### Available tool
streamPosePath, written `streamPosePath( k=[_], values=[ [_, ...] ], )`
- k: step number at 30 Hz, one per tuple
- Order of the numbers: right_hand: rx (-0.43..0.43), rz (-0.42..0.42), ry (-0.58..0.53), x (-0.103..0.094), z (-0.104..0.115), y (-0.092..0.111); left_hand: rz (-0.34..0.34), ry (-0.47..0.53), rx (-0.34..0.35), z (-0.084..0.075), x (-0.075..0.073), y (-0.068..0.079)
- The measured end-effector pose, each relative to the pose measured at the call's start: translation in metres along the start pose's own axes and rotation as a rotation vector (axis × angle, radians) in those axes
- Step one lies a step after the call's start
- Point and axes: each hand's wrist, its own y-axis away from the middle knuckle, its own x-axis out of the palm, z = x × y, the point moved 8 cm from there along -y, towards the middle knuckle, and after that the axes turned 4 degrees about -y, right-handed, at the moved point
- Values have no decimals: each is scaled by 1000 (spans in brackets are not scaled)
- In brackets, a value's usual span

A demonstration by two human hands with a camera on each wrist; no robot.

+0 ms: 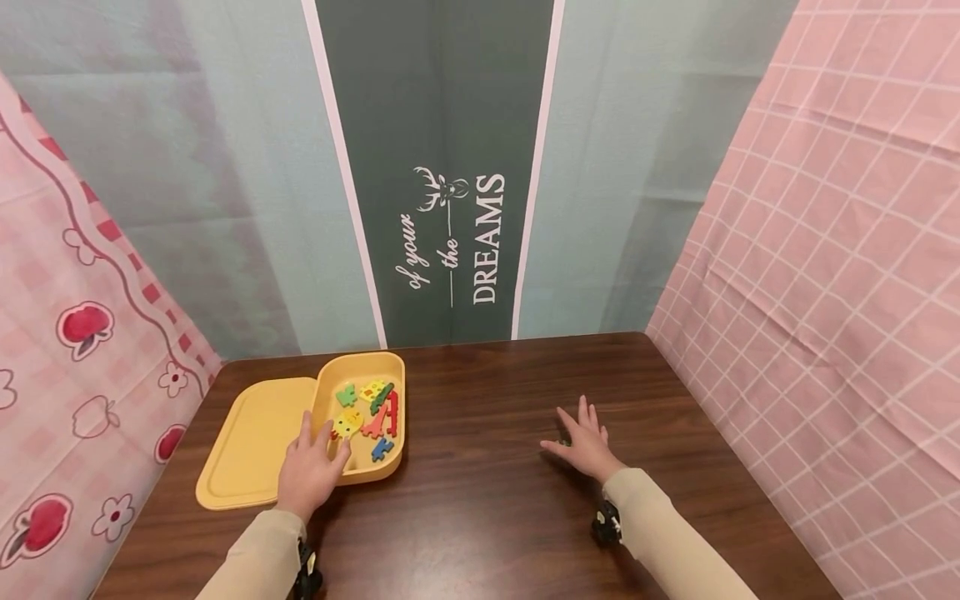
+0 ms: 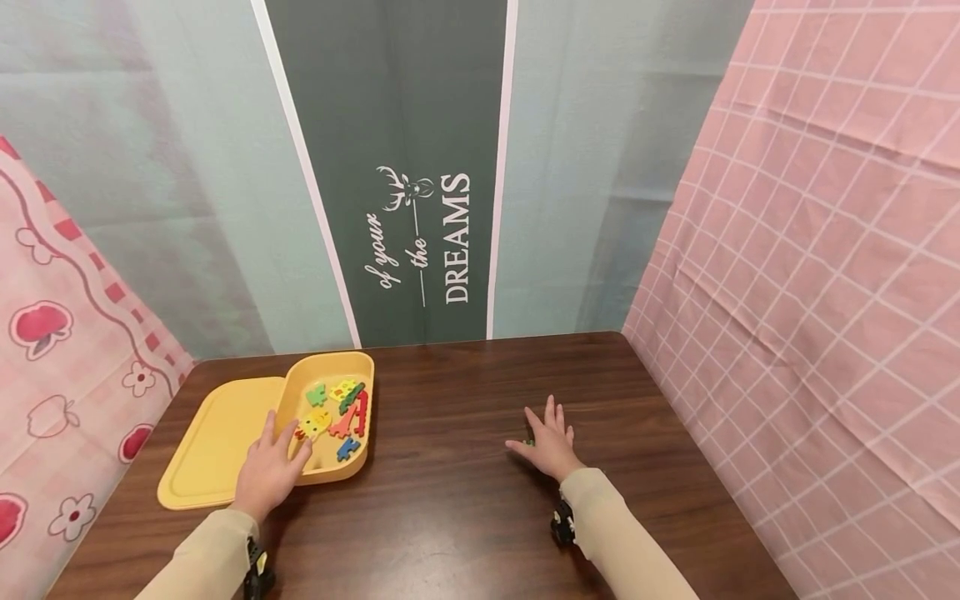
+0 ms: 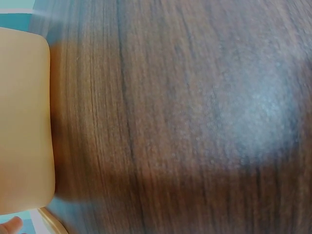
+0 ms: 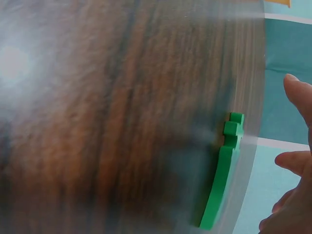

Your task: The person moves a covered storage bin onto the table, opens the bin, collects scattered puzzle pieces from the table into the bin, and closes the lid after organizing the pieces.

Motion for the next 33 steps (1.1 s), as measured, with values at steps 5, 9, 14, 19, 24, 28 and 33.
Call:
streamPosePath(
  k=[5,9,14,19,24,28,33],
  values=[
    [42,31,23,2,-9,6,-13,-4,4,0,0,-2],
    [86,55,40,4,-15,12,-12,-6,5,0,0,-1],
    [105,66,45,6,-20,18,-4,-5,-2,0,-1,-1],
    [106,58,47,6,-22,19,5,-3,-11,0,0,0],
    [112,45,70,3,-22,20,14,0,-26,-1,2,1],
    [125,-15,144,-5,-23,22,24,7,-41,-1,3,2],
    [134,-110,297,-14,-23,23,20,13,-51,-2,3,4]
  ],
)
